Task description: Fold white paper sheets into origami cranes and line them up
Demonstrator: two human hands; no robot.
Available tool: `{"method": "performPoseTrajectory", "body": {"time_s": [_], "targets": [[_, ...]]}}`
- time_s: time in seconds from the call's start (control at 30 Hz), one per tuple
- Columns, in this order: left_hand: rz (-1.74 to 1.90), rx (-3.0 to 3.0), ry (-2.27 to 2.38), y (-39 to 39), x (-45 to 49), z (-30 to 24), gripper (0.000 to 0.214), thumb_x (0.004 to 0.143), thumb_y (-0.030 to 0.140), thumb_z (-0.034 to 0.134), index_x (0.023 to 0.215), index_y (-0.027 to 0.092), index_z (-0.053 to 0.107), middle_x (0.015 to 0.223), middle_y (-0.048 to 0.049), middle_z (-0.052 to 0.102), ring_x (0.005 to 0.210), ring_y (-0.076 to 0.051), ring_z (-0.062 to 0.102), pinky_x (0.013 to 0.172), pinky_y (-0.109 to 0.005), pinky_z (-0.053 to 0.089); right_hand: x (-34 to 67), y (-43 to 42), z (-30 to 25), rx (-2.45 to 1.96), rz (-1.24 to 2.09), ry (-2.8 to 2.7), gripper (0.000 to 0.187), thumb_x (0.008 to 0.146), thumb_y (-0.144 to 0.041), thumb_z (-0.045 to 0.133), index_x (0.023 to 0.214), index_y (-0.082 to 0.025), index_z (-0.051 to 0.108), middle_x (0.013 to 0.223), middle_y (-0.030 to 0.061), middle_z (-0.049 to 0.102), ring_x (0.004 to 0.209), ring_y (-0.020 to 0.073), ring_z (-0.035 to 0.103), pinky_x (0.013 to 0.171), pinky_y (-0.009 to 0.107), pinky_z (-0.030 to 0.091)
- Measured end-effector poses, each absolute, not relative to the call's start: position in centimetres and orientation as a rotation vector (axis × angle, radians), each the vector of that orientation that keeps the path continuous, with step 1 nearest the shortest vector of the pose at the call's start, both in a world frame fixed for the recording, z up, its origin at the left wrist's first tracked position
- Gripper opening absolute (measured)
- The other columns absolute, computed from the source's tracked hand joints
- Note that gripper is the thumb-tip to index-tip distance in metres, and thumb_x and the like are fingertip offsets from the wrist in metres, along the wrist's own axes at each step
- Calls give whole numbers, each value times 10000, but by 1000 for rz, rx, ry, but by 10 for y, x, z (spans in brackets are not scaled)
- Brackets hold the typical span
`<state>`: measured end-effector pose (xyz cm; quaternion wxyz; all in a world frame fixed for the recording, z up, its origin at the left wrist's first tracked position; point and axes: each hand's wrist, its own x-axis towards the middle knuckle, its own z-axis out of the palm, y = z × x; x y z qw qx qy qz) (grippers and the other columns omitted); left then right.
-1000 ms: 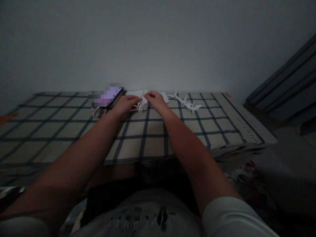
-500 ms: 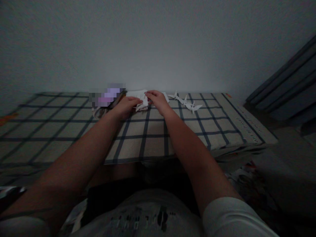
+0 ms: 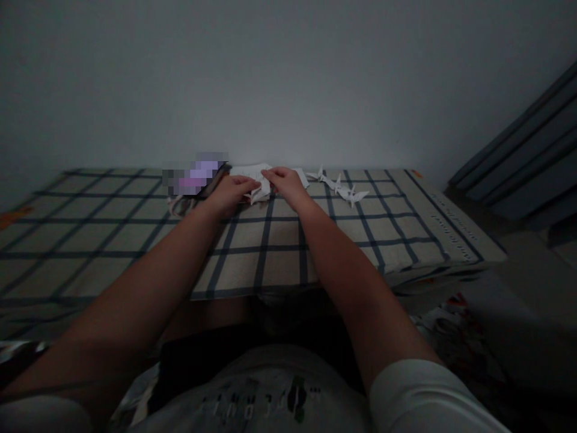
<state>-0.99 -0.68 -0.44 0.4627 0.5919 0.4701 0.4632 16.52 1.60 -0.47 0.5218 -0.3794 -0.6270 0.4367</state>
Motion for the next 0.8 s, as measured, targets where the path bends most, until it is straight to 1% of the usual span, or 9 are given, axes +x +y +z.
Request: {"method": "performPoseTrajectory", "body": {"time_s": [0.17,0.27,0.37,0.47,0.6,0.8], "targets": [[1150,1470,1178,-6,-9,-5,292,645,408,789,763,150,723,728,-43,704,606,-119,584,558,-225,466,165,20,-9,-901,1027,-1480,308,790,-476,722,761,-174,668,668,-14,589,603,99,516,569,231,437],[1152,1452,1175,-7,-9,-4,272,656,394,776,760,150,714,726,-39,697,609,-118,583,577,-230,478,165,19,-8,-872,1067,-1475,327,767,-500,739,805,-181,678,706,-6,608,648,109,540,578,228,447],[1171,1448,1166,-8,-10,-2,254,667,383,767,753,151,707,734,-38,693,625,-115,586,595,-230,486,166,18,-6,-857,1147,-1449,353,790,-536,697,832,-186,682,756,6,627,701,117,569,590,224,457],[1165,1450,1155,-9,-10,-1,237,668,370,770,737,153,704,719,-35,685,617,-115,585,577,-227,479,166,20,-6,-852,1159,-1419,303,798,-484,694,852,-186,693,802,10,654,728,115,582,605,220,463],[1135,1442,1160,-7,-10,-3,238,664,373,776,742,160,705,728,-33,689,602,-116,578,557,-228,473,165,22,-7,-871,1091,-1435,232,797,-406,703,854,-181,704,778,3,657,713,107,571,622,222,469],[1165,1454,1143,-6,-11,-4,249,684,388,754,777,161,711,767,-33,701,640,-118,595,596,-225,490,166,19,-6,-842,1150,-1415,255,806,-421,688,882,-178,693,822,13,667,720,110,585,603,224,465]]}}
